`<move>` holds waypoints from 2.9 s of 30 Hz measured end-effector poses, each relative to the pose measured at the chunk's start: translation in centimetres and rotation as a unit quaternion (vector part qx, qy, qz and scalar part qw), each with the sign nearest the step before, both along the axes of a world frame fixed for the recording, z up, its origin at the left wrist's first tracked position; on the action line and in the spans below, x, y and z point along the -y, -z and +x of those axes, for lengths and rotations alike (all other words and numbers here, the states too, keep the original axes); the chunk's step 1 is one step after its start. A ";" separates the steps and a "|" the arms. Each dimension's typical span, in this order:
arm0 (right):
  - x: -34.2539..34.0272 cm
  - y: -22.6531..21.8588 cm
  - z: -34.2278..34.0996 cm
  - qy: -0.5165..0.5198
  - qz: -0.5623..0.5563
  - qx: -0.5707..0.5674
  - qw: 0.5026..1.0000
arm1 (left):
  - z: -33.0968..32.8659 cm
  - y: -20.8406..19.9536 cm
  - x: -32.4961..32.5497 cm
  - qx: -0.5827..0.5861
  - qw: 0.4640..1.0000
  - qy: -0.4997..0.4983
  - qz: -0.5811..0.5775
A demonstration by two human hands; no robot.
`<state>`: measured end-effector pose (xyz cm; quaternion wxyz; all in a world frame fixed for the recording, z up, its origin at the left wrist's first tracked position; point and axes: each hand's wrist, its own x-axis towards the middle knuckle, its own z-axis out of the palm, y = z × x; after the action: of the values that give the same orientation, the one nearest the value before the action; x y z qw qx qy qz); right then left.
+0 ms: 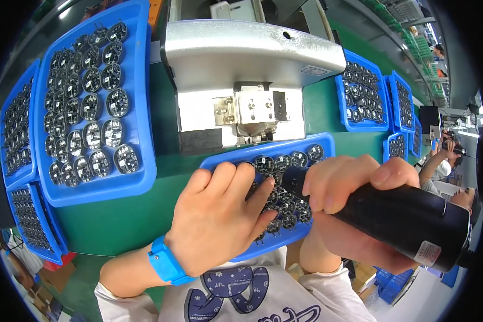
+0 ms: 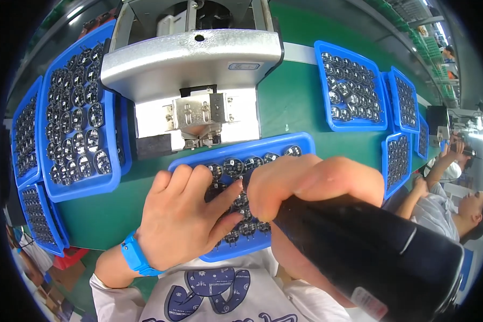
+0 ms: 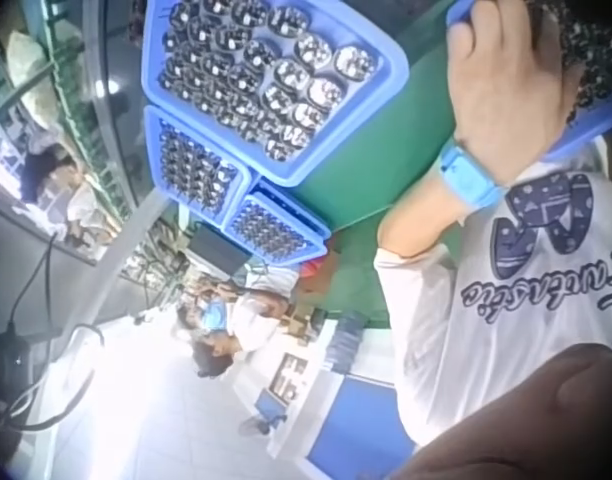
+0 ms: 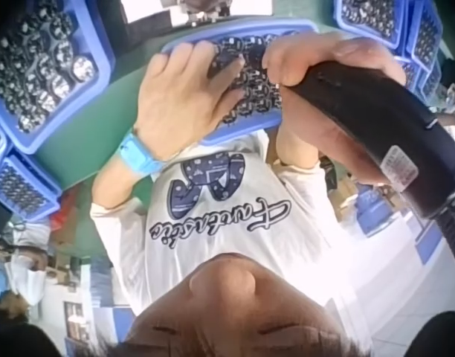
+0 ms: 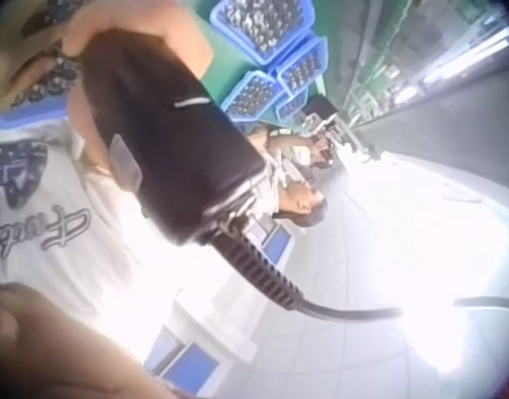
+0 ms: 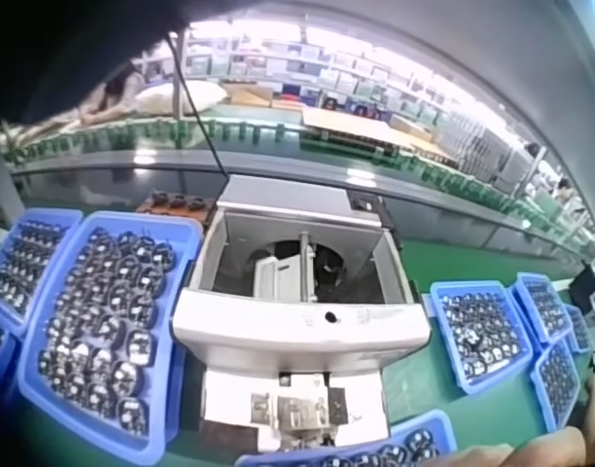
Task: The person screws electronics components into a base plate using an electric screwdriver.
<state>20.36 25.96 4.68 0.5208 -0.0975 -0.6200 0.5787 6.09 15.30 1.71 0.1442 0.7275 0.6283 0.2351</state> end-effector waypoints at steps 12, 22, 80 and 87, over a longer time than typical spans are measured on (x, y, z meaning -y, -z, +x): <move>0.8 -0.6 0.5 0.011 0.021 0.028 0.999 | 0.1 0.0 0.2 0.005 1.000 0.001 0.028; 0.9 -9.7 -5.5 -0.043 0.043 0.058 0.996 | -0.7 0.4 0.0 0.052 0.997 0.015 0.046; 1.8 0.0 0.1 -0.019 0.015 0.010 1.000 | 0.1 0.6 -1.1 0.124 0.992 -0.031 0.017; 2.5 -0.2 0.3 0.000 0.016 0.024 1.000 | 0.1 0.2 -1.0 0.116 0.993 -0.029 0.020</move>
<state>20.68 23.45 4.93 0.5078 -0.1029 -0.6413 0.5659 6.19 16.32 1.49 0.1949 0.6796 0.6233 0.3343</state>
